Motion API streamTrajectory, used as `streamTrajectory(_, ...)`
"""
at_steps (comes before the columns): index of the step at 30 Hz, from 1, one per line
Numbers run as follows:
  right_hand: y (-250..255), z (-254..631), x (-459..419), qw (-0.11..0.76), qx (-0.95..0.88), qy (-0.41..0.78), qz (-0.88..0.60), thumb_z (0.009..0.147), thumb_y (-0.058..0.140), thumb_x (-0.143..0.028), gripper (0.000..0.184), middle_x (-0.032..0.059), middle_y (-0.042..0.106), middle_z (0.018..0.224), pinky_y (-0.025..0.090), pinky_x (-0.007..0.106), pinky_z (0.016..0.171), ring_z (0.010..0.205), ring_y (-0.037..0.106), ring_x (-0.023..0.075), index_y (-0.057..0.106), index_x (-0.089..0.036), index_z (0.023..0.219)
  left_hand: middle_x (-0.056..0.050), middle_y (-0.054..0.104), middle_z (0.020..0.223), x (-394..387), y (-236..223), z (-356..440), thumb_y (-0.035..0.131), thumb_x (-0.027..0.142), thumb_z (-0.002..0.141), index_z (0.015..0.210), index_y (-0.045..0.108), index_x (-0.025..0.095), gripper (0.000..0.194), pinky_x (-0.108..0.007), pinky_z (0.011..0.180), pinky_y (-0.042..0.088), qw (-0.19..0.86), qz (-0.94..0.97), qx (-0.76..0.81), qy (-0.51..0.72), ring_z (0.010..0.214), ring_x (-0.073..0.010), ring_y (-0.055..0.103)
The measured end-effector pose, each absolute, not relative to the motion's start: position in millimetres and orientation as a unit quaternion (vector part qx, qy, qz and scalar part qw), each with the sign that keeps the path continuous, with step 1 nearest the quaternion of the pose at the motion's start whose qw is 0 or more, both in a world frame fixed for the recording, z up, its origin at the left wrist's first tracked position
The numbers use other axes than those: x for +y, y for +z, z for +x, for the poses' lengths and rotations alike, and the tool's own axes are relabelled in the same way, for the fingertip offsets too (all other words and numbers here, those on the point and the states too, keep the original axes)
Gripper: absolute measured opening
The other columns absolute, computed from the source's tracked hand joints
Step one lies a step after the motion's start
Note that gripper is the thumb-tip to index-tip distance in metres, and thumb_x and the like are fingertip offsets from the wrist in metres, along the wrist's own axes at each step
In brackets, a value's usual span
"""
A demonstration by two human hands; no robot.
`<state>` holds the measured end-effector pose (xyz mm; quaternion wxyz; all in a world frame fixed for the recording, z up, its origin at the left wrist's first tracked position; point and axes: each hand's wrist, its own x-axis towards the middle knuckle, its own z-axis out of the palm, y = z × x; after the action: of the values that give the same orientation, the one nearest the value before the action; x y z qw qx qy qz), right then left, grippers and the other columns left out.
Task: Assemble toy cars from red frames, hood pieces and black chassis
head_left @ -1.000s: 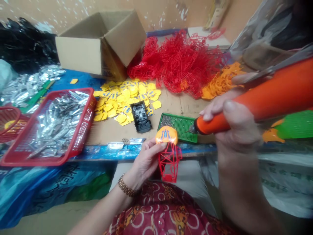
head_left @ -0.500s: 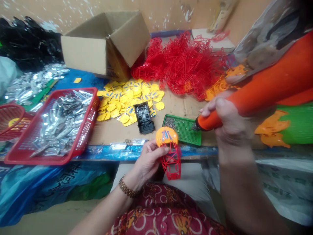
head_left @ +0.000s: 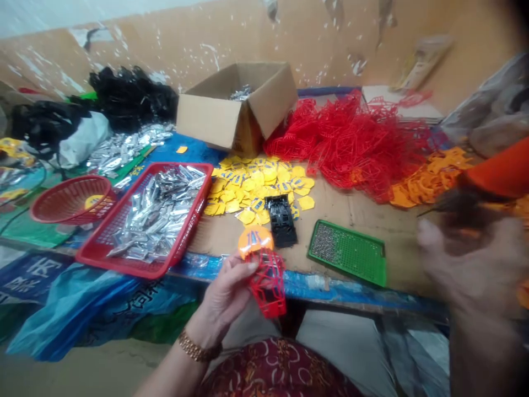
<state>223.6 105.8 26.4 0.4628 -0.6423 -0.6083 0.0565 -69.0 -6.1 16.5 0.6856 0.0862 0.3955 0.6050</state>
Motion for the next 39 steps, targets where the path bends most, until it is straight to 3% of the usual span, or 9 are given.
streamTrajectory(3, 4.0, 199.8, 87.6, 0.507, -0.606, 0.065, -0.610, 0.076, 0.069, -0.043, 0.023, 0.0009, 0.059, 0.064, 0.048, 0.038, 0.056, 0.053, 0.056, 0.0202, 0.063, -0.024, 0.086, -0.006, 0.077, 0.077, -9.2, 18.4, -90.4, 0.088, 0.013, 0.061, 0.087, 0.077, 0.010, 0.028, -0.023, 0.067, 0.060, 0.660, 0.083, 0.413, 0.622, 0.066, -0.0137, 0.070)
streamTrajectory(7, 0.4, 138.5, 94.1, 0.415, -0.800, 0.066, -0.427, 0.079, 0.068, -0.030, 0.021, 0.0012, 0.066, 0.073, 0.048, 0.033, 0.067, 0.066, 0.061, 0.0179, 0.064, -0.021, 0.097, -0.006, 0.075, 0.077, -7.5, 14.7, -92.4, 0.087, 0.014, 0.062, 0.089, 0.077, 0.010, 0.030, -0.025, 0.063, 0.060, 0.654, 0.074, 0.430, 0.618, 0.062, -0.0135, 0.067)
streamTrajectory(10, 3.1, 99.7, 113.6, 0.325, -0.828, 0.135, -0.436, 0.078, 0.063, -0.029, 0.033, 0.0094, 0.069, 0.086, 0.046, 0.038, 0.077, 0.084, 0.059, 0.0257, 0.065, -0.017, 0.108, -0.005, 0.073, 0.071, -5.6, 9.6, -84.7, 0.087, 0.014, 0.060, 0.084, 0.076, 0.009, 0.027, -0.023, 0.059, 0.058, 0.670, 0.066, 0.418, 0.610, 0.058, -0.0122, 0.065)
streamTrajectory(15, -5.9, 79.2, 132.1, 0.352, -0.734, 0.348, -0.465, 0.067, 0.063, -0.020, 0.027, 0.0085, 0.066, 0.081, 0.041, 0.041, 0.083, 0.082, 0.053, 0.0244, 0.073, -0.019, 0.093, -0.004, 0.073, 0.071, -8.5, 3.7, -82.9, 0.087, 0.012, 0.060, 0.082, 0.077, 0.011, 0.025, -0.022, 0.059, 0.058, 0.673, 0.053, 0.396, 0.622, 0.058, -0.0117, 0.065)
streamTrajectory(19, -9.5, 88.7, 129.7, 0.388, -0.628, 0.485, -0.469, 0.072, 0.065, -0.032, 0.023, 0.0033, 0.064, 0.071, 0.045, 0.034, 0.066, 0.064, 0.052, 0.0174, 0.070, -0.020, 0.090, -0.006, 0.076, 0.075, -13.0, 5.4, -90.3, 0.085, 0.013, 0.064, 0.088, 0.079, 0.010, 0.024, -0.020, 0.066, 0.058, 0.686, 0.081, 0.378, 0.617, 0.063, -0.0124, 0.068)
streamTrajectory(22, -8.1, 97.7, 119.8, 0.396, -0.527, 0.623, -0.421, 0.074, 0.064, -0.051, 0.035, 0.0032, 0.065, 0.067, 0.047, 0.034, 0.054, 0.056, 0.054, 0.0174, 0.069, -0.020, 0.088, -0.009, 0.078, 0.080, -15.2, 7.9, -93.3, 0.084, 0.016, 0.069, 0.089, 0.079, 0.010, 0.022, -0.021, 0.068, 0.058, 0.694, 0.130, 0.367, 0.605, 0.068, -0.0146, 0.070)
streamTrajectory(27, -6.2, 105.0, 89.6, 0.390, -0.364, 0.783, -0.321, 0.067, 0.070, -0.062, 0.045, 0.0012, 0.064, 0.066, 0.050, 0.037, 0.052, 0.054, 0.053, 0.0169, 0.069, -0.025, 0.092, -0.012, 0.079, 0.085, -20.2, 15.9, -89.0, 0.083, 0.022, 0.072, 0.092, 0.080, 0.009, 0.024, -0.023, 0.070, 0.058, 0.686, 0.168, 0.388, 0.593, 0.071, -0.0176, 0.072)
streamTrajectory(34, -8.2, 111.3, 55.3, 0.367, -0.241, 0.866, -0.238, 0.066, 0.074, -0.057, 0.036, -0.0024, 0.050, 0.057, 0.044, 0.029, 0.051, 0.053, 0.044, 0.0131, 0.065, -0.024, 0.076, -0.008, 0.079, 0.086, -32.0, 24.7, -84.3, 0.085, 0.024, 0.071, 0.094, 0.079, 0.013, 0.026, -0.025, 0.071, 0.059, 0.656, 0.162, 0.404, 0.616, 0.070, -0.0163, 0.071)
streamTrajectory(39, -16.2, 107.2, 50.3, 0.346, -0.242, 0.879, -0.220, 0.058, 0.078, -0.063, 0.047, -0.0022, 0.048, 0.058, 0.042, 0.029, 0.050, 0.054, 0.041, 0.0139, 0.067, -0.025, 0.083, -0.012, 0.078, 0.097, -23.0, 22.4, -86.0, 0.083, 0.027, 0.072, 0.094, 0.078, 0.011, 0.028, -0.029, 0.083, 0.057, 0.650, 0.171, 0.403, 0.621, 0.084, -0.0203, 0.072)
